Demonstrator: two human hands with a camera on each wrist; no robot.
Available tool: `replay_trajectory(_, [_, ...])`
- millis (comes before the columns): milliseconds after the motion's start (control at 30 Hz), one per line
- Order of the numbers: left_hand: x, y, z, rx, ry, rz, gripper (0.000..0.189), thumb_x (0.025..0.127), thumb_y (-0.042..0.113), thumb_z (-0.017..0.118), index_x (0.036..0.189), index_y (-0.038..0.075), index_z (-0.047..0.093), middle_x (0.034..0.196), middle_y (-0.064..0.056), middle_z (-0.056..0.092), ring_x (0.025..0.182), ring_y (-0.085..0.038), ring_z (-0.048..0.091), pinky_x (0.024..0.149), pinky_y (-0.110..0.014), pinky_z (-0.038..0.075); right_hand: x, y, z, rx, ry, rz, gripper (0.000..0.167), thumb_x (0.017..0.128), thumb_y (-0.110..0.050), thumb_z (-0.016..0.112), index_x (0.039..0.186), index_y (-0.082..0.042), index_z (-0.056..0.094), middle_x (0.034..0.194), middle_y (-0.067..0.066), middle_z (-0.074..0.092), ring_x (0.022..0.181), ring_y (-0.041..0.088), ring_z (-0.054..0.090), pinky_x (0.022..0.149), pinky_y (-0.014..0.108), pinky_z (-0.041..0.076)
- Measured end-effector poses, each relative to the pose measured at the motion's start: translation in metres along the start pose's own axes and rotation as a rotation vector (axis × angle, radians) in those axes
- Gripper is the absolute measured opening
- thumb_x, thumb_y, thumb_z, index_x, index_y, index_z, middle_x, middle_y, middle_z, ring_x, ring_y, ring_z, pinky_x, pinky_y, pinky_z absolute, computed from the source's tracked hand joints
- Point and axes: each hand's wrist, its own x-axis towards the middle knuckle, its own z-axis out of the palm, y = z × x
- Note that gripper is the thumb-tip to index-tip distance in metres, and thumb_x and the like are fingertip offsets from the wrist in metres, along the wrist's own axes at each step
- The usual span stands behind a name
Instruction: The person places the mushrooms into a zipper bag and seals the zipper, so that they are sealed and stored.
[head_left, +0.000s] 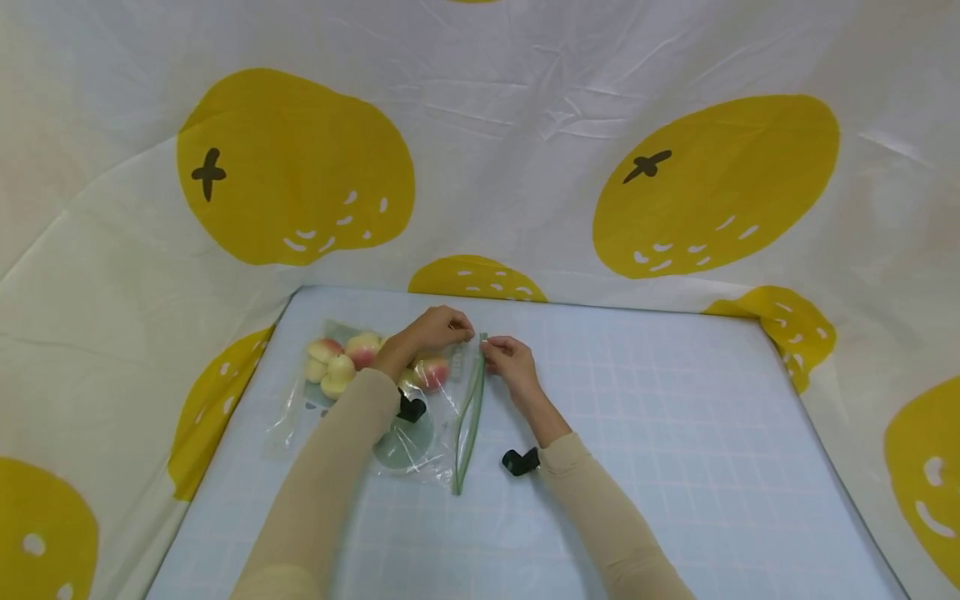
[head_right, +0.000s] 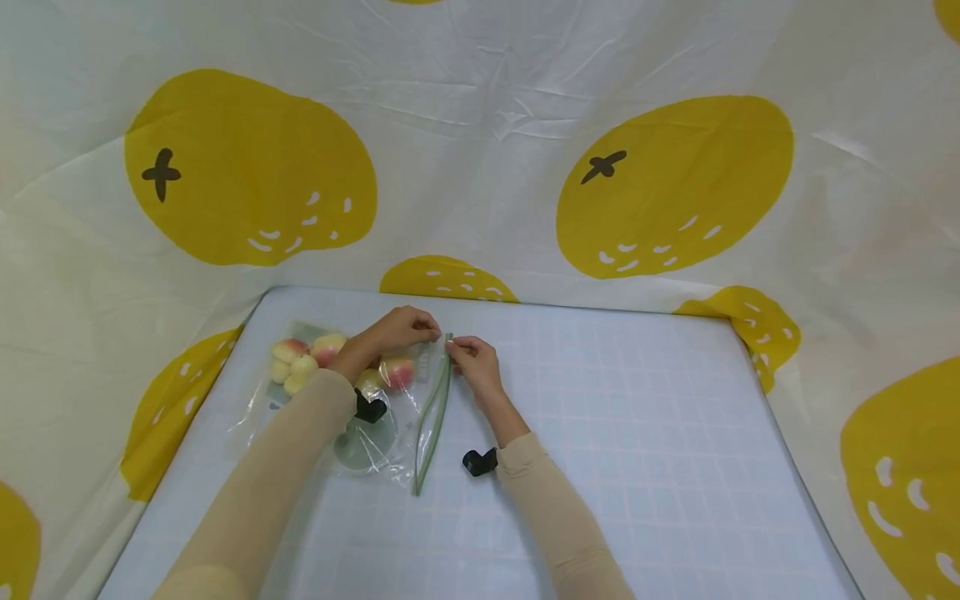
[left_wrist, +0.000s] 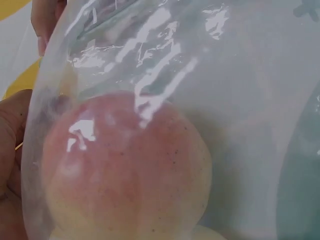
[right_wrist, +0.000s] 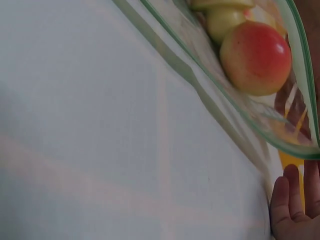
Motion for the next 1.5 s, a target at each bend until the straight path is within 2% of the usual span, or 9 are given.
replay_trajectory(67, [-0.002, 0.000, 0.001, -0.022, 0.002, -0.001, 0.017, 0.097, 0.018, 0.066, 0.102, 0.006, 0.077, 0.091, 0.001, 0.073, 0.087, -0.016, 0.063, 0.084, -0.033, 0.050, 0.000, 0.000, 0.000, -0.001, -0.004, 0.005, 0.031, 0.093, -0.020, 0.074, 0.112, 0.003, 0.067, 0.095, 0.008, 0.070, 0.083, 0.019, 0.066, 0.076, 0.032, 0.056])
replay_trajectory(200, [-0.004, -0.002, 0.004, -0.057, 0.002, -0.024, 0.019, 0.098, 0.020, 0.066, 0.105, 0.006, 0.077, 0.096, 0.002, 0.073, 0.092, -0.017, 0.063, 0.087, -0.033, 0.049, -0.010, -0.015, 0.001, -0.028, -0.025, 0.026, 0.032, 0.096, -0.017, 0.070, 0.116, 0.007, 0.065, 0.104, 0.021, 0.070, 0.093, 0.034, 0.067, 0.087, 0.045, 0.054])
replay_trajectory(300, [-0.005, -0.003, 0.006, -0.080, 0.006, -0.034, 0.020, 0.098, 0.022, 0.067, 0.105, 0.007, 0.077, 0.098, 0.002, 0.074, 0.093, -0.018, 0.062, 0.087, -0.034, 0.049, -0.011, -0.019, 0.000, -0.041, -0.039, 0.042, 0.031, 0.097, -0.014, 0.068, 0.117, 0.009, 0.064, 0.109, 0.026, 0.068, 0.097, 0.039, 0.066, 0.091, 0.051, 0.051])
replay_trajectory(433, [-0.006, -0.004, 0.006, -0.116, 0.021, -0.034, 0.019, 0.098, 0.021, 0.067, 0.105, 0.007, 0.077, 0.099, 0.001, 0.073, 0.093, -0.018, 0.062, 0.088, -0.034, 0.049, -0.001, -0.005, 0.000, -0.013, -0.023, 0.041, 0.033, 0.095, -0.019, 0.071, 0.116, 0.005, 0.067, 0.105, 0.019, 0.071, 0.088, 0.027, 0.068, 0.087, 0.046, 0.053])
replay_trajectory(567, [-0.009, -0.006, 0.006, -0.158, 0.035, -0.058, 0.019, 0.098, 0.022, 0.067, 0.105, 0.008, 0.077, 0.099, 0.000, 0.073, 0.093, -0.019, 0.062, 0.090, -0.035, 0.049, 0.000, 0.000, 0.002, -0.008, -0.004, 0.020, 0.030, 0.093, -0.022, 0.073, 0.110, 0.002, 0.069, 0.097, 0.012, 0.073, 0.081, 0.018, 0.068, 0.079, 0.038, 0.055])
replay_trajectory(833, [-0.008, -0.012, 0.007, -0.247, 0.049, -0.100, 0.018, 0.097, 0.024, 0.069, 0.103, 0.010, 0.078, 0.098, 0.000, 0.073, 0.091, -0.019, 0.061, 0.088, -0.034, 0.049, 0.000, -0.002, 0.004, -0.025, 0.006, 0.002, 0.027, 0.093, -0.022, 0.074, 0.106, 0.001, 0.071, 0.093, 0.008, 0.073, 0.080, 0.017, 0.068, 0.075, 0.035, 0.055])
replay_trajectory(1100, [-0.009, -0.010, 0.007, -0.233, 0.059, -0.106, 0.018, 0.097, 0.024, 0.068, 0.103, 0.010, 0.078, 0.097, 0.000, 0.073, 0.091, -0.018, 0.062, 0.087, -0.033, 0.049, 0.001, -0.001, 0.004, -0.039, -0.014, 0.011, 0.034, 0.094, -0.025, 0.073, 0.113, 0.003, 0.069, 0.102, 0.014, 0.073, 0.088, 0.022, 0.067, 0.088, 0.049, 0.052])
replay_trajectory(1367, [-0.010, -0.010, 0.007, -0.223, 0.082, -0.100, 0.018, 0.097, 0.023, 0.068, 0.102, 0.010, 0.079, 0.097, 0.000, 0.074, 0.092, -0.018, 0.062, 0.090, -0.034, 0.048, 0.001, 0.001, 0.005, -0.059, -0.004, -0.003, 0.027, 0.094, -0.024, 0.073, 0.107, 0.000, 0.071, 0.092, 0.007, 0.073, 0.081, 0.017, 0.068, 0.071, 0.031, 0.056])
replay_trajectory(1500, [-0.009, -0.010, 0.007, -0.227, 0.100, -0.088, 0.018, 0.097, 0.021, 0.068, 0.102, 0.009, 0.079, 0.098, 0.000, 0.074, 0.092, -0.018, 0.063, 0.091, -0.034, 0.048, 0.001, 0.002, 0.006, -0.071, 0.002, -0.024, 0.025, 0.094, -0.022, 0.073, 0.105, 0.000, 0.071, 0.092, 0.008, 0.073, 0.080, 0.017, 0.068, 0.067, 0.029, 0.055])
